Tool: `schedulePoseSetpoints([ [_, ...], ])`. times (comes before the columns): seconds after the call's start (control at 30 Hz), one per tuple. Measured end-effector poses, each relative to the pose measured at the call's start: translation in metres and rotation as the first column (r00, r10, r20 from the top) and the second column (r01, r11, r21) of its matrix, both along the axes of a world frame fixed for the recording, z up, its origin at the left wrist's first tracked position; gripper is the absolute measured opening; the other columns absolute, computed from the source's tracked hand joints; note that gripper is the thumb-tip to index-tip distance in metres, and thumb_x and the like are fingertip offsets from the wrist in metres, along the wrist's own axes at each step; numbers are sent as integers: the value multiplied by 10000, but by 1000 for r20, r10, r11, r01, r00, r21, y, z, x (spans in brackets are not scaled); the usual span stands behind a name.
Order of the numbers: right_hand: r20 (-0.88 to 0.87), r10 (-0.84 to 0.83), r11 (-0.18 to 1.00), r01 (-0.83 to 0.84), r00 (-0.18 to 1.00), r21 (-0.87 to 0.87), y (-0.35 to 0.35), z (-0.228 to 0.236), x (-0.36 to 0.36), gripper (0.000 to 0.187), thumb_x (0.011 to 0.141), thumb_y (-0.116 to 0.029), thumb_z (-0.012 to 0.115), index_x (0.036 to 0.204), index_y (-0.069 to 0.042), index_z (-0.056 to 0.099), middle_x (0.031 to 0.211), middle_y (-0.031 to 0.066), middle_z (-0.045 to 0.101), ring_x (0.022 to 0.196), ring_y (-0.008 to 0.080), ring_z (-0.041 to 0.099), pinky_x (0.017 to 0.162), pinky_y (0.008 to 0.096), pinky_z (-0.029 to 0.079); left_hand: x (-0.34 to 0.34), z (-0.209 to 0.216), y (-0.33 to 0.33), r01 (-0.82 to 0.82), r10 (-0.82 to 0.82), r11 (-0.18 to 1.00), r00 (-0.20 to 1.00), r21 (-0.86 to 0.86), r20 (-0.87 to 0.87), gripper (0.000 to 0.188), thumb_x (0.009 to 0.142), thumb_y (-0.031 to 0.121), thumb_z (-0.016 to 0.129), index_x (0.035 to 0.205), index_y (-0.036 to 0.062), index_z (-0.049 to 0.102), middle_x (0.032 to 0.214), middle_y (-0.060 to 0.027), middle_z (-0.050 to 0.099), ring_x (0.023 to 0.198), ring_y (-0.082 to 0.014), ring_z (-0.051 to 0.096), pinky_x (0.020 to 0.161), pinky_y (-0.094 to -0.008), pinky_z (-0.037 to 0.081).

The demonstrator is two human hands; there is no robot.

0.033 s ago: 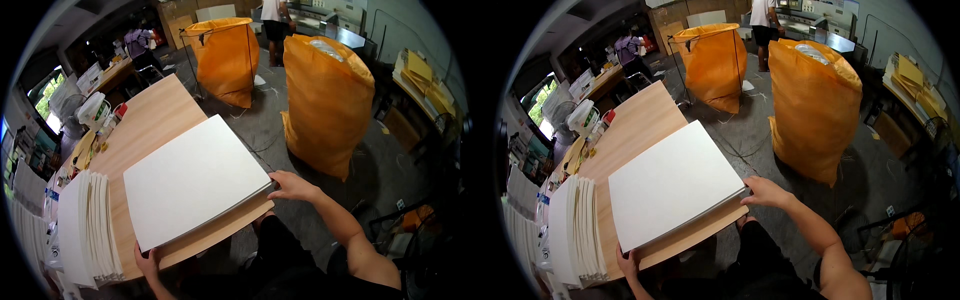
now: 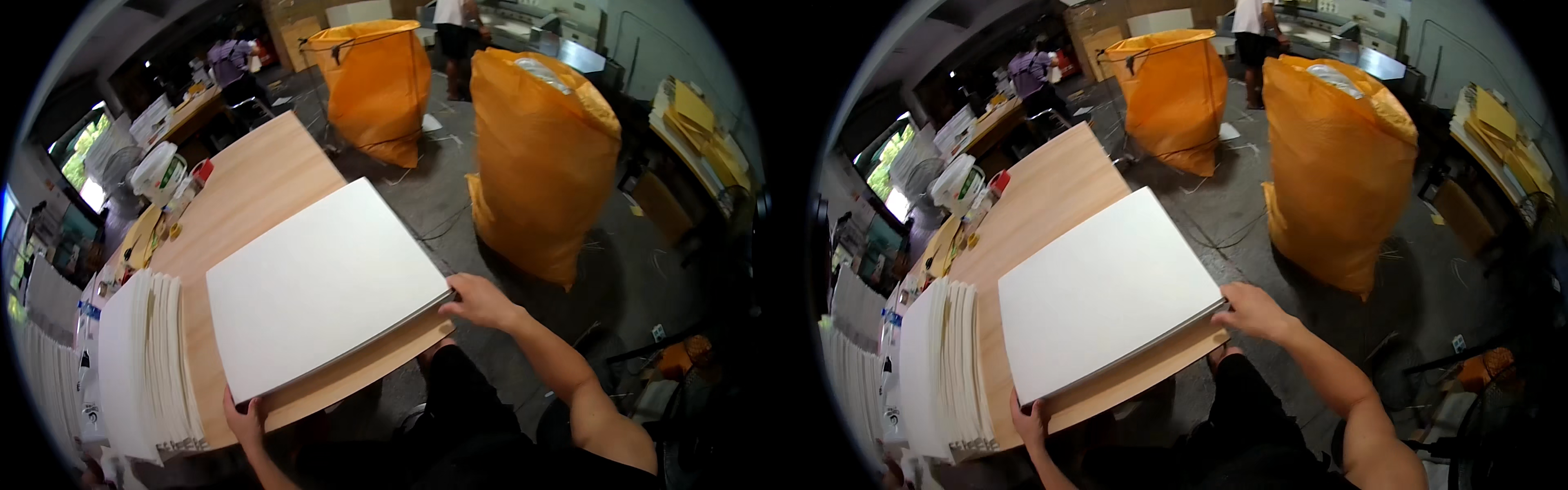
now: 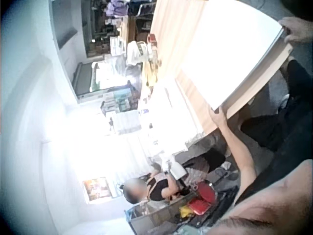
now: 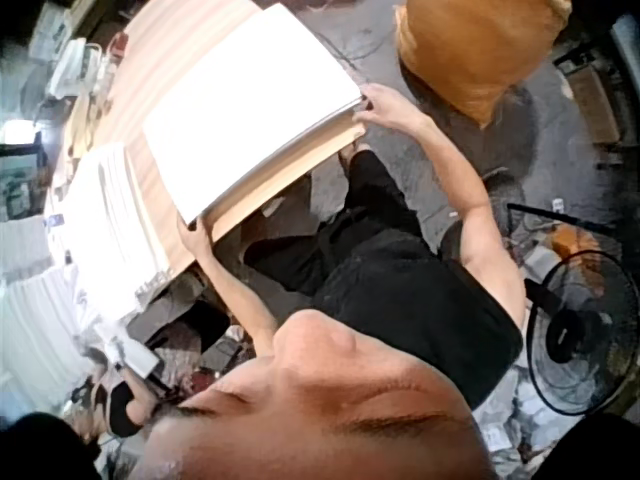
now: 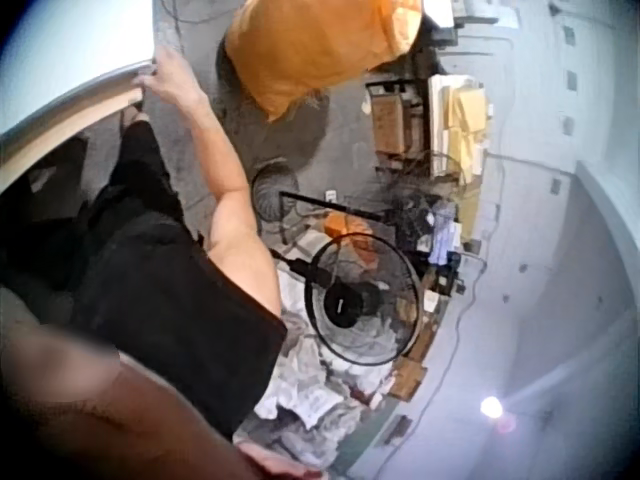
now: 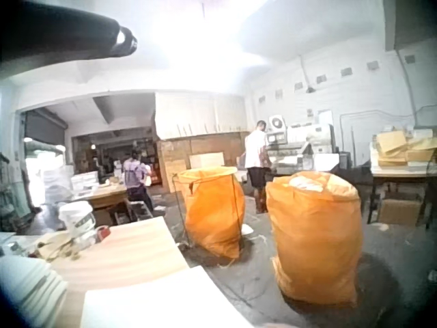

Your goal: The person separates individual sheets of white cardstock from a stack by hand and places them into a new pile on a wooden table.

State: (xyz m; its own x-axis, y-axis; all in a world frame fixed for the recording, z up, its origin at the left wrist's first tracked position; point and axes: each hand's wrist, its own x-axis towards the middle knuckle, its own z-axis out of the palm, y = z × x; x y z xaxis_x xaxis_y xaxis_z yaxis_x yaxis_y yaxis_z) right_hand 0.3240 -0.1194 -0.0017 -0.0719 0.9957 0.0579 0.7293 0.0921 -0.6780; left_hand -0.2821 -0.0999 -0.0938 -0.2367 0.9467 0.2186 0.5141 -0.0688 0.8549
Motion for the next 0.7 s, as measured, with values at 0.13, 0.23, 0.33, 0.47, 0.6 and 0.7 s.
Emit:
schedulePoseSetpoints([
  [0.13,152,-116,987,97,981,127,-3,4,-14,258,894,-264,715,877,-25,619,903,180,661,899,391,651,779,484,522,22,21,4,-60,57,998,981,-11,-187,672,808,126,840,1398,-15,550,1350,-195,621,1235,-333,586,1067,-406,451],
  [0.23,203,-112,982,77,973,170,-1,-6,-4,253,879,-249,737,842,-22,630,850,177,660,838,387,656,730,470,516,40,32,4,-79,83,996,978,30,-193,634,789,145,862,1339,-15,589,1276,-186,664,1184,-332,618,1027,-403,472],
  [0.33,121,-67,990,51,990,130,6,-2,-5,282,850,-257,782,832,-13,642,826,175,665,809,385,657,699,454,507,40,29,0,-100,112,993,972,70,-204,641,782,190,878,1326,-4,601,1255,-184,668,1173,-339,624,1011,-412,481],
  [0.47,124,-38,998,32,992,45,11,14,-5,358,800,-310,844,858,-7,662,833,153,684,786,363,658,675,435,499,33,31,2,-48,87,990,951,135,-297,686,766,306,901,1313,11,612,1224,-179,672,1153,-357,627,999,-433,486],
  [0.6,122,-85,995,77,989,67,12,3,2,368,800,-333,837,836,-14,657,786,140,673,754,358,659,655,438,498,49,43,6,-107,132,990,941,95,-311,743,733,388,913,1299,10,617,1202,-176,679,1130,-369,630,986,-447,491],
  [0.7,166,-74,986,47,983,163,10,0,-1,367,807,-342,827,792,-29,635,751,137,653,736,358,656,640,440,501,43,31,4,-123,160,983,936,137,-313,749,715,388,922,1285,6,622,1191,-175,684,1122,-374,633,977,-447,493],
])
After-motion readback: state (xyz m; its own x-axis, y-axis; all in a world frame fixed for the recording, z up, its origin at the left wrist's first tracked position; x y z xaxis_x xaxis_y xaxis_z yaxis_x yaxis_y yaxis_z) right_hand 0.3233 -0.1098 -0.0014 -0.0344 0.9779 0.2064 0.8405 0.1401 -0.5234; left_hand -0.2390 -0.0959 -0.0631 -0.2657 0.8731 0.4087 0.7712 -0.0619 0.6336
